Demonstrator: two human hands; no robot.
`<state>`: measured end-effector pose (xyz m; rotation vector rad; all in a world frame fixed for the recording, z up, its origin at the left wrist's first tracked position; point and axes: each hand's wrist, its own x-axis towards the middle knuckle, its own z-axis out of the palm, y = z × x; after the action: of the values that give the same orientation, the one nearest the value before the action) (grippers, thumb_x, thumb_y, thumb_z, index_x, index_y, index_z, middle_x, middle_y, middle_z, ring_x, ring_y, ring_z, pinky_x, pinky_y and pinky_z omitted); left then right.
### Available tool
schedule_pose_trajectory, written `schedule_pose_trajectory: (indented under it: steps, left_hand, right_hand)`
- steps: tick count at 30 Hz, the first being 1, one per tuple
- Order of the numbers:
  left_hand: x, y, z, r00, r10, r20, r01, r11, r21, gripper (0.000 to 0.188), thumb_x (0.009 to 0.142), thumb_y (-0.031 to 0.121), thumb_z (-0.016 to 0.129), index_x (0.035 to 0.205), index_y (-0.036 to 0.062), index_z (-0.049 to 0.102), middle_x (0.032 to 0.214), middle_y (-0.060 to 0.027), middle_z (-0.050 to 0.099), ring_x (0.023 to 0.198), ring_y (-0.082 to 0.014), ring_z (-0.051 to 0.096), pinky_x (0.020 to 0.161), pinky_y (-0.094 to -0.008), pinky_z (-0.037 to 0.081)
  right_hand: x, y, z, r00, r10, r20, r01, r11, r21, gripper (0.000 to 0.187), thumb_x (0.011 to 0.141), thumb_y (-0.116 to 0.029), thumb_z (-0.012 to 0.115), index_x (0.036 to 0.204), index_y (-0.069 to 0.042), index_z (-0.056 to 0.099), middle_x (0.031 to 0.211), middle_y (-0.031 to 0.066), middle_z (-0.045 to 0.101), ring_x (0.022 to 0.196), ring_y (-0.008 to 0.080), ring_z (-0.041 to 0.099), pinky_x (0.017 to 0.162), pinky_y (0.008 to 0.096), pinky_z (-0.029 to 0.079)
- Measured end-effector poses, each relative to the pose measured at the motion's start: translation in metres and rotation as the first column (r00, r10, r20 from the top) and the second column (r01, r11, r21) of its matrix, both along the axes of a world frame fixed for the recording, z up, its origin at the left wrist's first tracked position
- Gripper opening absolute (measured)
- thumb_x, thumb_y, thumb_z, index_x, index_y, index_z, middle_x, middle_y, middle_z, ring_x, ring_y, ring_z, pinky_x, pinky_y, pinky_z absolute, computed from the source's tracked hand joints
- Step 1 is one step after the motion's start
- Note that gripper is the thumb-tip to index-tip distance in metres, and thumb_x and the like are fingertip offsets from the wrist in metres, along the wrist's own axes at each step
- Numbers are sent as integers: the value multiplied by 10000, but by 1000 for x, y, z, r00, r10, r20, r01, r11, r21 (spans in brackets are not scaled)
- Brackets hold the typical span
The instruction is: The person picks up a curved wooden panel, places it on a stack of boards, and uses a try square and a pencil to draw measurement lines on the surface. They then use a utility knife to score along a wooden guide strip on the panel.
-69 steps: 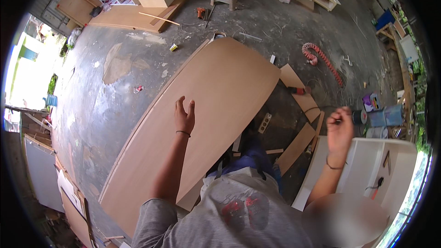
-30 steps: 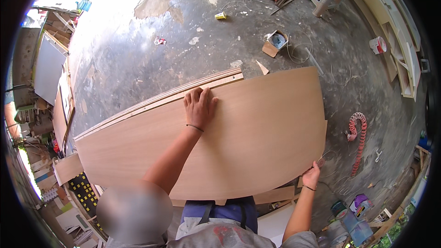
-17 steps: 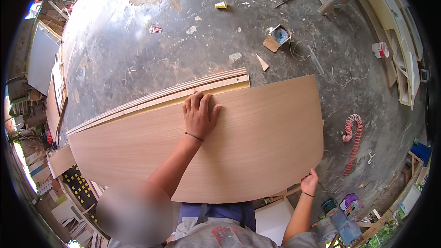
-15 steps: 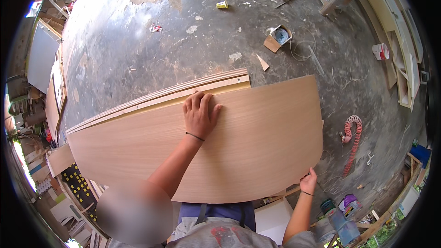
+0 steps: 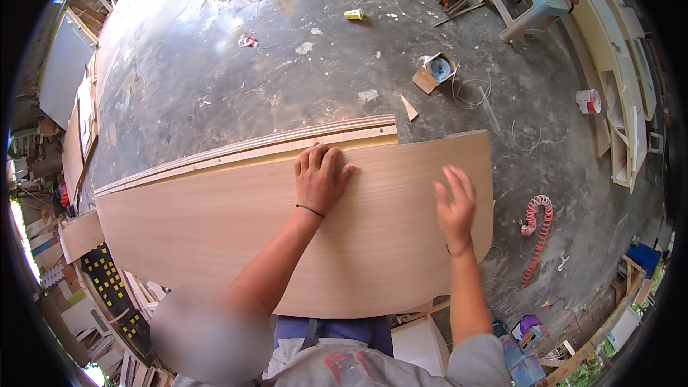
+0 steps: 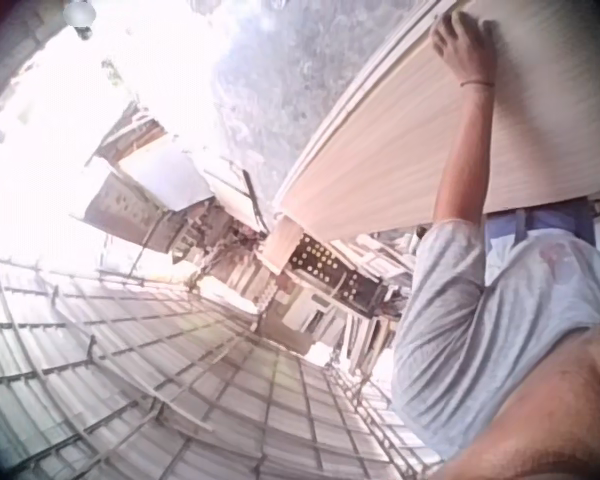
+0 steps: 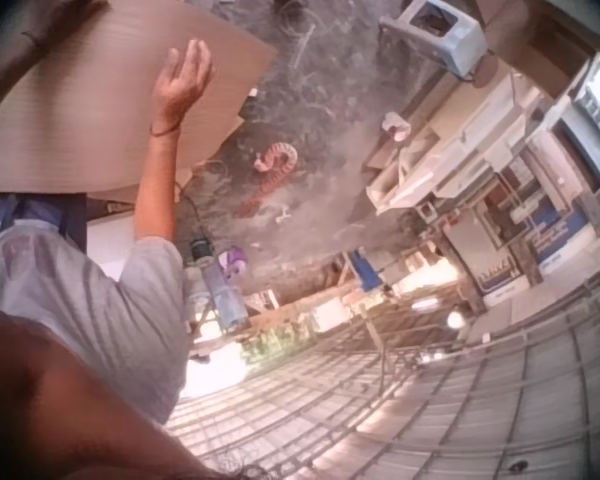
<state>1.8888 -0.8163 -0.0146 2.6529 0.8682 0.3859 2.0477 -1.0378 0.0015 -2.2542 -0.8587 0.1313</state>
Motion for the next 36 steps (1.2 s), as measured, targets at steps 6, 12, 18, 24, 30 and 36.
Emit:
schedule_pose_trajectory:
  steps: [6, 12, 18, 24, 30, 36]
  left_hand:
    - [3, 2, 0, 1000, -3, -9, 3, 1000, 16, 327, 778, 329, 638, 1008, 114, 551, 1068, -54, 519, 1064, -272, 436, 919, -400, 308]
    - [4, 6, 2, 1000, -19, -12, 19, 1000, -18, 293, 783, 306, 633, 989, 111, 561, 1053, -50, 532, 1065, -268, 438, 913, -400, 308]
    - [6, 7, 1, 999, -23, -25, 22, 999, -28, 291, 778, 293, 636, 991, 108, 565, 1043, -51, 535, 1052, -268, 447, 897, -394, 315]
    - [6, 3, -3, 1000, -27, -9, 28, 999, 23, 295, 782, 302, 630, 994, 106, 571, 1033, -64, 534, 1035, -267, 453, 889, -396, 319]
    - [8, -3, -8, 999, -42, -31, 44, 997, 63, 283, 812, 335, 589, 983, 110, 578, 1036, -83, 534, 1013, -287, 460, 892, -413, 322]
    - [4, -7, -12, 997, -68, -21, 70, 992, 103, 298, 827, 372, 558, 978, 116, 571, 1035, -84, 528, 1013, -298, 458, 898, -425, 326]
  right_hand:
    - [51, 86, 7, 922, 335, -195, -355, 931, -80, 218, 767, -241, 659, 898, -67, 671, 868, 58, 635, 782, 270, 523, 723, 349, 448]
    - [57, 90, 3, 908, 349, -232, -380, 919, -108, 165, 756, -274, 657, 769, -112, 688, 746, 28, 624, 777, 232, 516, 708, 348, 420]
    - [59, 89, 2, 911, 376, -169, -401, 904, -151, 160, 749, -289, 656, 757, -132, 685, 760, 12, 618, 801, 217, 520, 737, 365, 387]
    - [51, 80, 3, 968, 249, -35, -250, 967, -51, 188, 727, -247, 681, 865, -121, 668, 844, 21, 611, 835, 240, 535, 733, 373, 406]
    - [4, -21, 2, 951, -308, -36, 308, 926, 219, 223, 750, -139, 677, 937, -29, 625, 882, 107, 600, 862, 281, 566, 750, 379, 449]
    - [-127, -155, -22, 584, -786, -202, 783, 611, -114, 331, 832, -142, 617, 1105, 13, 511, 953, 131, 564, 877, 251, 558, 768, 338, 455]
